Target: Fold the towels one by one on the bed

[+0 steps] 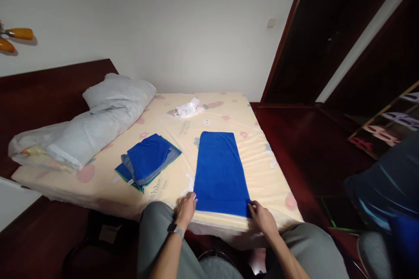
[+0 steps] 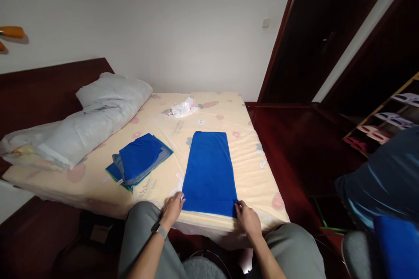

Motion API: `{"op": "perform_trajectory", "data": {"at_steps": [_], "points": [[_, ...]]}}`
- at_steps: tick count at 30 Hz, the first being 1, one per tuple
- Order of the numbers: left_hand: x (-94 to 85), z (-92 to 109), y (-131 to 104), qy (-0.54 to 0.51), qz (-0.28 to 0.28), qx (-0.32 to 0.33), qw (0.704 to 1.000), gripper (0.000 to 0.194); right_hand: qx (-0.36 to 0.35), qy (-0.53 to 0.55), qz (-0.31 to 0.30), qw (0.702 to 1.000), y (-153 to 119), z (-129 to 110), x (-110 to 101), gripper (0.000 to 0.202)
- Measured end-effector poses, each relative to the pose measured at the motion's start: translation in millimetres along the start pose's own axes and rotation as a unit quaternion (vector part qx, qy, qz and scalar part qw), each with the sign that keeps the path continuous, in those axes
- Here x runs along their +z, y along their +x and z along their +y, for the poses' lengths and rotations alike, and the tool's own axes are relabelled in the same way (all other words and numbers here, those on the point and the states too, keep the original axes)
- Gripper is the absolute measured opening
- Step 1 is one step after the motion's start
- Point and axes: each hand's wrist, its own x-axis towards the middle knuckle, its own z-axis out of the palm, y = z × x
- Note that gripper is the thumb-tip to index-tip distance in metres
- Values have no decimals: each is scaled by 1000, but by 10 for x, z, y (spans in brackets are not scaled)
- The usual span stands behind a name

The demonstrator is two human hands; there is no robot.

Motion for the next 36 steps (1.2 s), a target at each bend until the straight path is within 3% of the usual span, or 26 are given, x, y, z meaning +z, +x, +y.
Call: {"op": "perform_trajectory", "data": {"at_steps": [7,12,16,20,22,24,27,29,32,36], "points": [[-10,33,-28,35,64,25,997,37,31,33,3,999,17,118,2,20],[22,-1,-31,35,28,18,999,37,26,72,-12,997,63,234,36,10],[25,-17,-46,45,36,18,998,40,15,96,-16,995,54,301,77,12],[-10,27,-115,73,124,12,990,42,-8,82,25,996,-28,284,35,35],[-14,69,-181,78,187,26,979,39,-62,63,82,993,-86,234,-38,43],[6,113,-253,71,205,94,972,37,-142,43,114,982,-146,170,-119,40],[71,153,-321,59,154,255,953,43,-228,9,61,972,-216,95,-179,32],[118,144,-316,62,105,318,940,53,-238,-21,12,971,-237,78,-163,38],[164,79,-260,67,29,311,948,61,-213,-56,-20,975,-223,93,-103,52],[152,-10,-199,59,-33,255,964,72,-198,-74,-14,977,-167,109,-60,49]]}}
